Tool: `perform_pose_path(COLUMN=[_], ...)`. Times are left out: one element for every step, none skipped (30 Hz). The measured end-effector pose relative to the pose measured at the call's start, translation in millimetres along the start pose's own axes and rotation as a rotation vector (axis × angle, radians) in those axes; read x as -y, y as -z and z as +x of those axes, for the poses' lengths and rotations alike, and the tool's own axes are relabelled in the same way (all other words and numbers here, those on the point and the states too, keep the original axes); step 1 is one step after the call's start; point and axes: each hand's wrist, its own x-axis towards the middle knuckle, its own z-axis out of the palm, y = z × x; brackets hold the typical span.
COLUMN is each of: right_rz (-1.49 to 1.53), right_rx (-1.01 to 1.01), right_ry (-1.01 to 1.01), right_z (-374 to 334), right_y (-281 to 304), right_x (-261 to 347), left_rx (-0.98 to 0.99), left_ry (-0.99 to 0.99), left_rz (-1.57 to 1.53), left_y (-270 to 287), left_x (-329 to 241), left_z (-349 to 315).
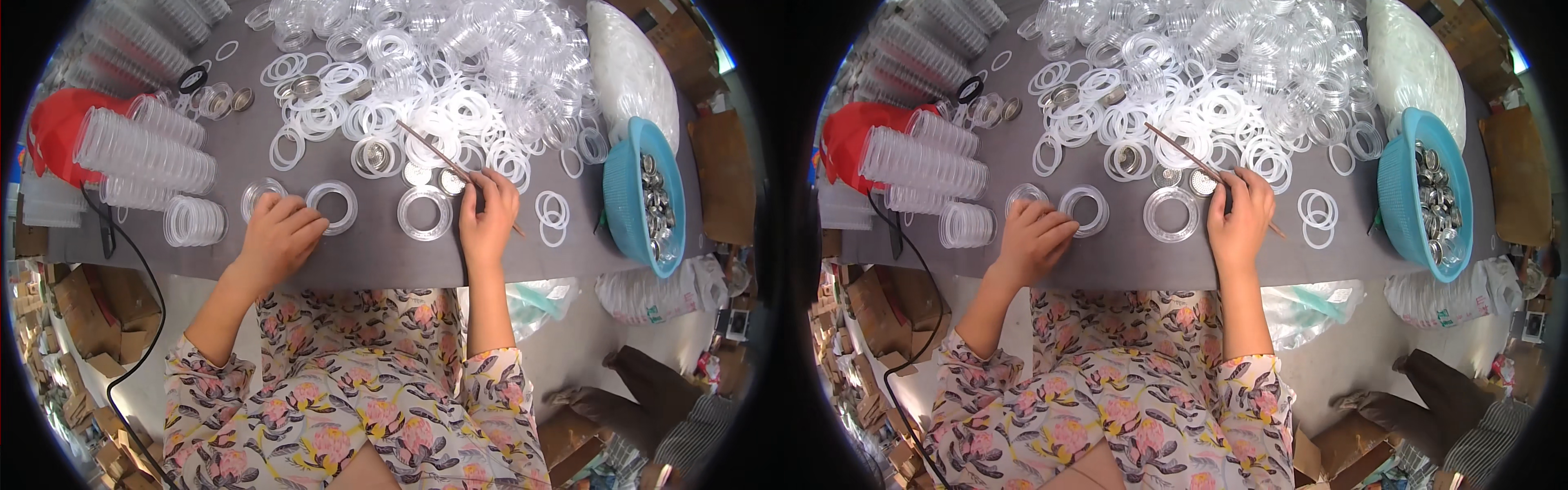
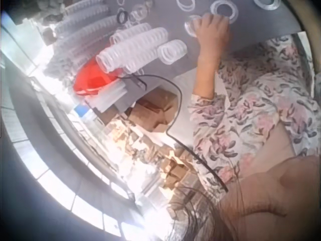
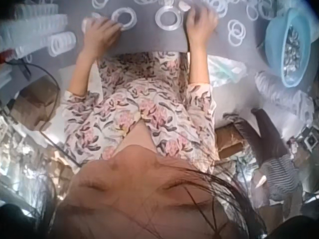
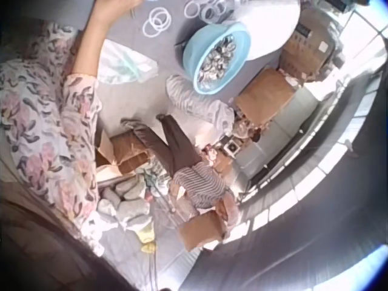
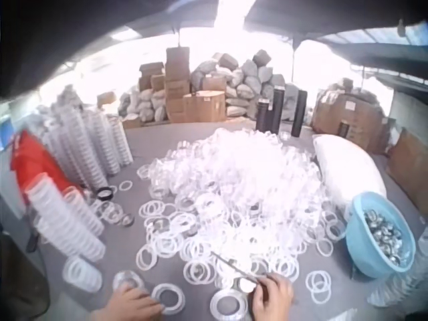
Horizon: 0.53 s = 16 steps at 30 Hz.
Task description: The person repeatedly picks up clear plastic rings and uses a thin wooden stick to press or adjust the inner edge of each ring. They then place the rings into stacks of similar rings on the table. The process is repeated continuously throughout the clip.
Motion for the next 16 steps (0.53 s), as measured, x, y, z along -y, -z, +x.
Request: perform_pose_path(right_rz=[0.006,0.012,0.016,0.005,-0.007,0.001,-0.004,-0.010,-0.016,-0.013,-0.009,-0.009,-0.002,0.005,0.005,0.013], right_rx=[0.005,0.011,0.011,0.006,0.001,-0.001,-0.001,-0.002,0.000,0.008,0.015,0.022,0.025,0.027,0.027,0.031], right_ry=[0.000,0.001,0.003,0.000,-0.003,-0.012,-0.015,-0.018,-0.017,-0.016,-0.014,-0.013,-0.010,-0.008,-0.012,-0.017], right_z=[0,0,0,0,-2,-2,-2,-1,0,0,1,1,1,1,0,0], right_y=[0,0,-1,-1,-1,-2,-2,-1,-1,-1,-1,-1,0,0,0,1], right_x=[0,0,-1,-3,-4,-4,-3,-2,-1,0,1,1,1,1,1,0], left_rx=[0.050,0.099,0.092,0.084,0.076,0.019,-0.042,-0.104,-0.048,0.008,0.065,0.099,0.133,0.167,0.189,0.211], left_ry=[-0.005,-0.009,0.012,0.033,0.052,0.146,0.233,0.320,0.369,0.417,0.464,0.490,0.517,0.544,0.602,0.660], left_rz=[-0.035,-0.071,-0.166,-0.262,-0.358,-0.313,-0.278,-0.244,-0.151,-0.058,0.035,0.029,0.023,0.018,0.013,0.010], left_y=[4,7,7,7,5,8,4,0,-3,-5,-6,-9,-10,-11,-10,-6], left_x=[3,6,9,12,17,25,38,49,57,65,70,72,74,75,74,70], left_z=[3,6,9,13,17,19,19,20,23,25,26,27,28,29,31,34])
